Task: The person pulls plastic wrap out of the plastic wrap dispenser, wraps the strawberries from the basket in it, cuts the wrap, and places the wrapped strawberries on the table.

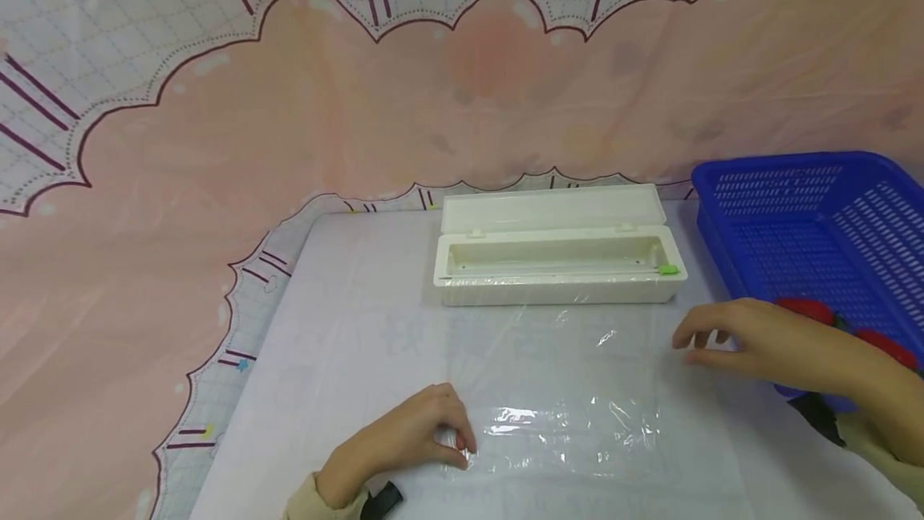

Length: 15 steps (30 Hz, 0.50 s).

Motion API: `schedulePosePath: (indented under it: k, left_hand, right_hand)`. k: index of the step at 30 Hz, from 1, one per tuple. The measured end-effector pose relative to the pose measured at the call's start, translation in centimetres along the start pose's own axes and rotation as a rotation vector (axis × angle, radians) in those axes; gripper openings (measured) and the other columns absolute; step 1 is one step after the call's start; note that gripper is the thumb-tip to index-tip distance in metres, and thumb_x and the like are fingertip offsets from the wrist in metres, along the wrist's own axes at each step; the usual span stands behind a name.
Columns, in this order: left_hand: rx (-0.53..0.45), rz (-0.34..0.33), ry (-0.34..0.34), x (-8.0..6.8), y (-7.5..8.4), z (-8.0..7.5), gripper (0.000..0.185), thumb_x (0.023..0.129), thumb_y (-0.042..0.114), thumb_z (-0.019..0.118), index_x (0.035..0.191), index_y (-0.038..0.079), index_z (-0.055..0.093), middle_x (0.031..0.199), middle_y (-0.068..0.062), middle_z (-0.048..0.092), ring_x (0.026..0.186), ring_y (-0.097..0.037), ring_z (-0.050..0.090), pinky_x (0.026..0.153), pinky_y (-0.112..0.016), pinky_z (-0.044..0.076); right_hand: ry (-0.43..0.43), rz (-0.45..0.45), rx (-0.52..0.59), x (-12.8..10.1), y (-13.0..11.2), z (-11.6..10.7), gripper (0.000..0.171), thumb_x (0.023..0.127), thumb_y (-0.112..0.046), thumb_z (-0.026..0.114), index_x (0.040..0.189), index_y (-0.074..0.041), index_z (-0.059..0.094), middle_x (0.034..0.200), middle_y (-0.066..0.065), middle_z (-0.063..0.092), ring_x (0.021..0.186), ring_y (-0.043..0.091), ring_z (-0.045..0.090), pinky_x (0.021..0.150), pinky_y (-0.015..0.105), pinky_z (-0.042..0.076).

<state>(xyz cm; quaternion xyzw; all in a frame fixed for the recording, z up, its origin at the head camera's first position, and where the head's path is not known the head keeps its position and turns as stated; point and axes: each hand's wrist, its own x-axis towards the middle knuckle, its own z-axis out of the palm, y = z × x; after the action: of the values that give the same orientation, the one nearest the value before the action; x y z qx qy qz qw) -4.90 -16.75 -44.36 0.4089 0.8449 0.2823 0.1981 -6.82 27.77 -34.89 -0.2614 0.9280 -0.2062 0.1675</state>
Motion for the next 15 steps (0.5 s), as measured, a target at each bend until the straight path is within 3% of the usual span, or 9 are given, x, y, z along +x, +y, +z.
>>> schedulePosePath:
  k: [3,8,15]
  left_hand:
    - [-0.008,0.012,0.011,0.0,-0.2,0.2,0.014,0.076,0.030,0.085,0.087,0.028,0.077,0.078,0.025,0.059,0.089,0.006,0.048,0.083,-0.015,0.043]
    - [-0.029,0.019,0.016,0.0,-0.5,0.3,0.015,0.075,0.029,0.086,0.088,0.028,0.077,0.079,0.024,0.060,0.089,0.006,0.048,0.085,-0.015,0.043]
    - [-0.054,0.028,0.025,-0.2,-0.6,0.4,0.016,0.075,0.029,0.086,0.088,0.028,0.076,0.080,0.023,0.060,0.090,0.006,0.048,0.085,-0.016,0.043]
  right_hand:
    - [0.085,-0.043,-0.050,-0.8,0.7,-0.3,0.017,0.088,-0.024,0.076,0.104,-0.023,0.071,0.097,-0.016,0.070,0.082,-0.007,0.057,0.065,0.022,0.052]
    - [0.206,-0.041,-0.129,-1.8,1.8,-1.0,0.024,0.082,-0.017,0.081,0.102,-0.026,0.070,0.092,-0.021,0.067,0.080,-0.010,0.055,0.063,0.020,0.051]
    - [0.227,0.082,-0.136,-2.0,3.2,-2.0,0.026,0.081,-0.014,0.082,0.103,-0.022,0.071,0.093,-0.017,0.068,0.078,-0.008,0.055,0.065,0.021,0.053]
